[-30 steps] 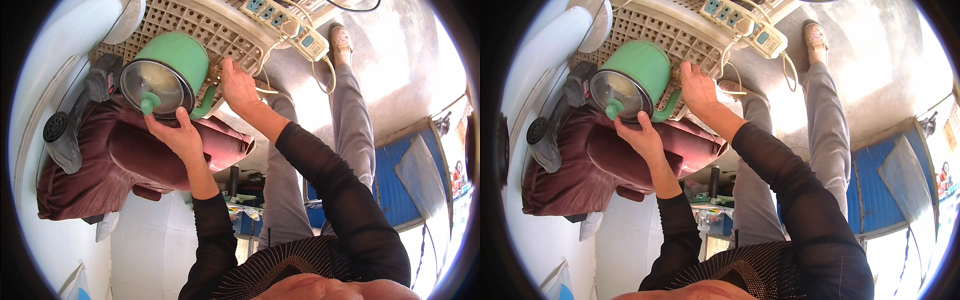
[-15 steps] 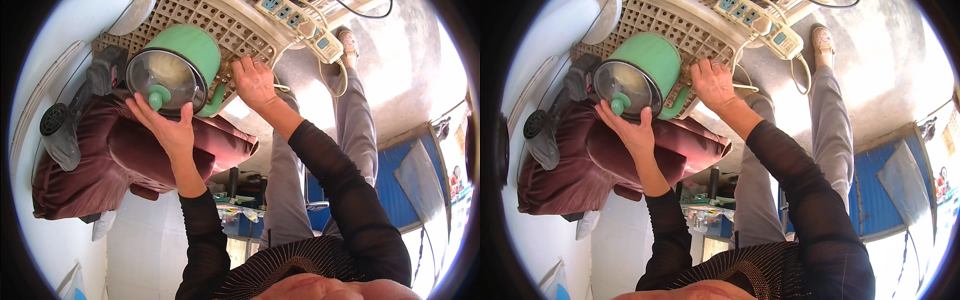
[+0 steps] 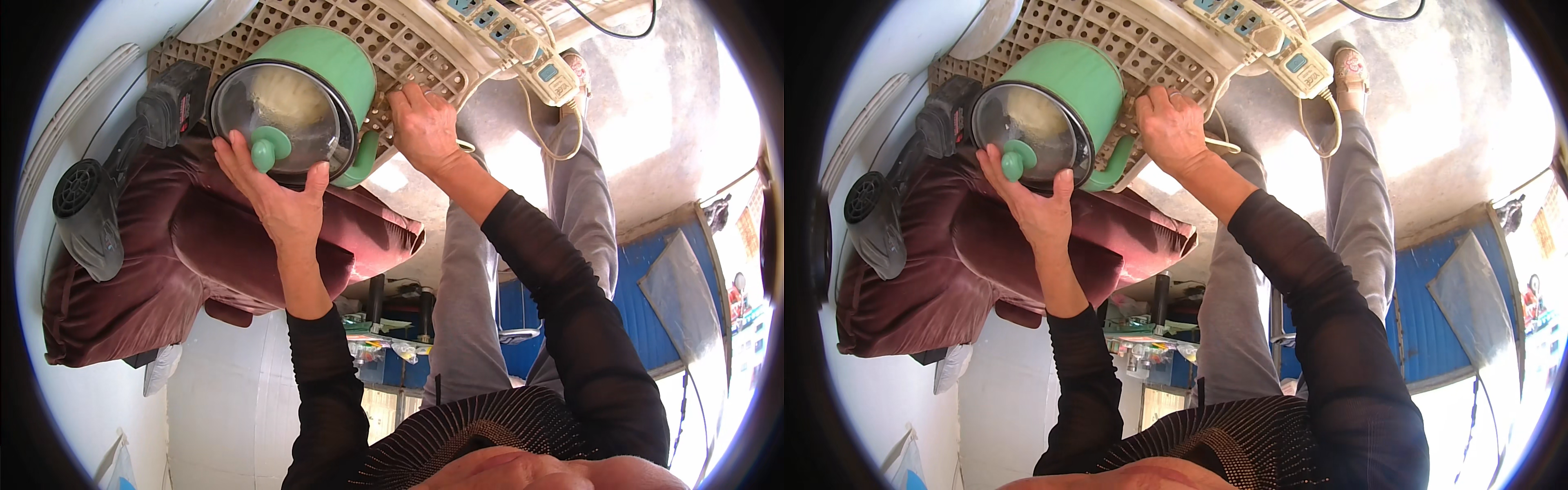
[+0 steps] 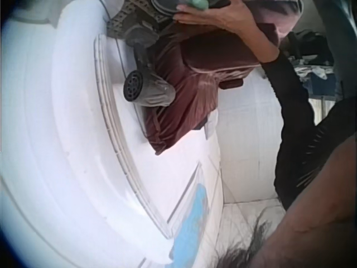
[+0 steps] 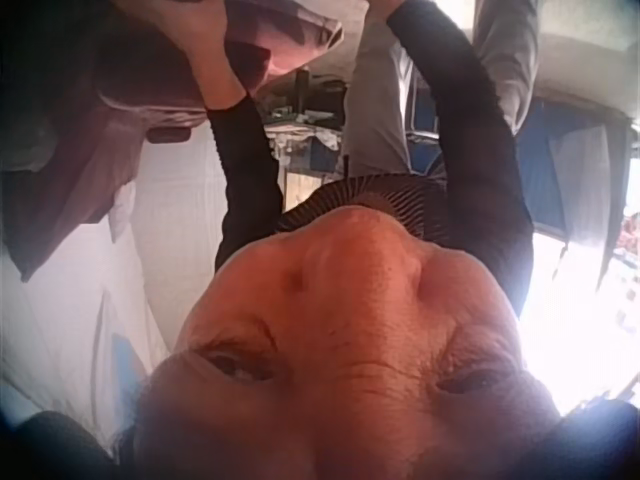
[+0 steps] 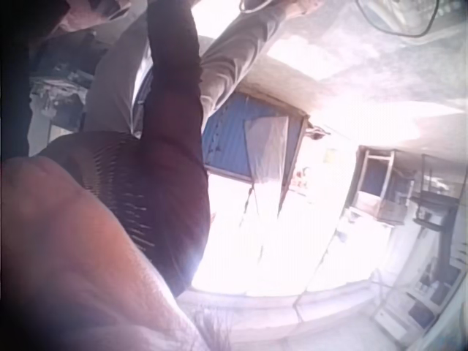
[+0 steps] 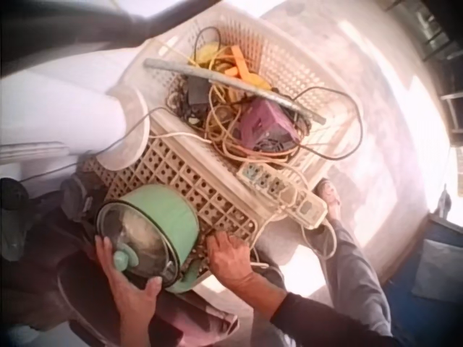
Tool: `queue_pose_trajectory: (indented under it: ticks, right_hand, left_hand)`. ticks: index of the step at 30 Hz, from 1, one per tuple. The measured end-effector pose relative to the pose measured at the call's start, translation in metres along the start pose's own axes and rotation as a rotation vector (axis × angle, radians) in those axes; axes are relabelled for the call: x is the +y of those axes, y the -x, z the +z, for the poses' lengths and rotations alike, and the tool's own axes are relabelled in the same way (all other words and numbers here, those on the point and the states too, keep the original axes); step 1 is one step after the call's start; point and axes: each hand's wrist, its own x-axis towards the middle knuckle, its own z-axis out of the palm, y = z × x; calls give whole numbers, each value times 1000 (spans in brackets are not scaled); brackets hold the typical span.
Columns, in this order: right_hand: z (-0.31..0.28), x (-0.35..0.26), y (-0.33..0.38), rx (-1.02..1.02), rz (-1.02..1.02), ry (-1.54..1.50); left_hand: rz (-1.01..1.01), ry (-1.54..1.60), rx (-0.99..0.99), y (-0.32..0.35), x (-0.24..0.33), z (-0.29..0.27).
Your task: The person scoops a white substance from a container into a metal pot, then pours water from a kettle into the pot. They walk to an indoor area and place the pot on a small electric hot plate, then turn it on.
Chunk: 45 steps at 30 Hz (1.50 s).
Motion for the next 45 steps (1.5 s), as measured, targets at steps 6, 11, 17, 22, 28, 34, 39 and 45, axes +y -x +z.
queue_pose_trajectory:
  ticks: [6,11,17,22,28,34,39,45]
  right_hand:
    - [-1,0,-4,-15,-7,9]
    - [-8,0,-6,-111,-39,37]
    - [-26,-5,-9,-196,7,138]
    - [-20,-10,-18,-283,9,197]
    - [-48,-24,-47,-482,269,147]
    - [-98,-76,-58,-34,-281,-43]
    - [-84,-144,-66,-197,-638,172]
    - [-62,-140,-69,-220,-719,303]
  left_hand:
    - [-3,-11,0,0,0,0]
    - [-19,-11,9,1,0,-2]
    - [-62,39,42,0,4,-3]
    - [-49,74,105,1,-1,-1]
    - [-90,148,148,4,-1,0]
    - [-165,341,313,21,-7,9]
    - [-269,460,483,33,-2,23]
    - [-546,693,557,77,3,47]
